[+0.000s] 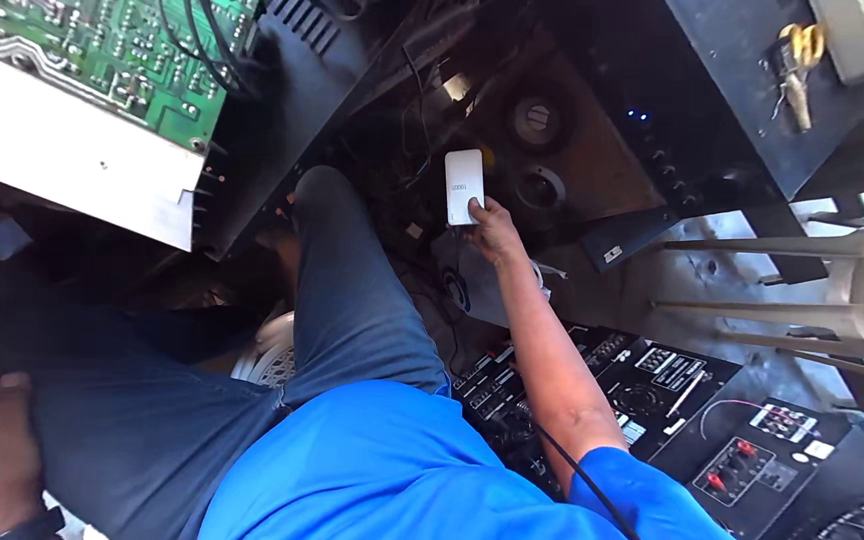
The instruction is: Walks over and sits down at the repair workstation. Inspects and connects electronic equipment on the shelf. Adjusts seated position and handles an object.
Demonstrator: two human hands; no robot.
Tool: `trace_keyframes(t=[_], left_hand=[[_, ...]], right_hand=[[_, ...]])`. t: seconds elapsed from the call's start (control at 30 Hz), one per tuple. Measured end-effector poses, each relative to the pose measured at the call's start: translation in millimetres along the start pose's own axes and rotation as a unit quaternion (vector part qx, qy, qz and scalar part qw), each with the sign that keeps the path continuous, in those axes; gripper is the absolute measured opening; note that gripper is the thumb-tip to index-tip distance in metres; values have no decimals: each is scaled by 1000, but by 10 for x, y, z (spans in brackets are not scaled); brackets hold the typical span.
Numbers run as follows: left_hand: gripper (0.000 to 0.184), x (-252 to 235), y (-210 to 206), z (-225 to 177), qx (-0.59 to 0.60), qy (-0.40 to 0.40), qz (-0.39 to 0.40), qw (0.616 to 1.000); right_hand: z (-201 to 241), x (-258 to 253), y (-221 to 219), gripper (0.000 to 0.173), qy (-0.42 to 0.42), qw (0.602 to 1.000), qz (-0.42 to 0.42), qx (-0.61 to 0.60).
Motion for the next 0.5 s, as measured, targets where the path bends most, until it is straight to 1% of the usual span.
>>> trace_keyframes(t=[0.1, 0.17, 0.37, 0.5], left_hand=[[72, -20, 20, 7, -9, -20, 13, 1000], [74, -51, 32, 13, -30, -41, 12, 999], [70, -102, 24, 48, -50, -80, 20, 995], [73, -69, 25, 9, -47, -54, 25, 997]], right_hand=[[0, -152, 65, 30, 66, 997, 1, 34], [35, -216, 51, 29, 88, 996, -9, 31], [29, -249, -24, 28, 62, 998, -34, 2], [-38, -218, -109, 29, 40, 998, -40, 15]])
Point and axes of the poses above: each hand's wrist, its own x-axis away from the middle knuckle, its own y-axis out of the back of the hand, z = x × y, the point moved 1 cm from there along -x, towards the middle knuckle, and after that the axes turned 9 degrees about x, right-handed, at the moved point
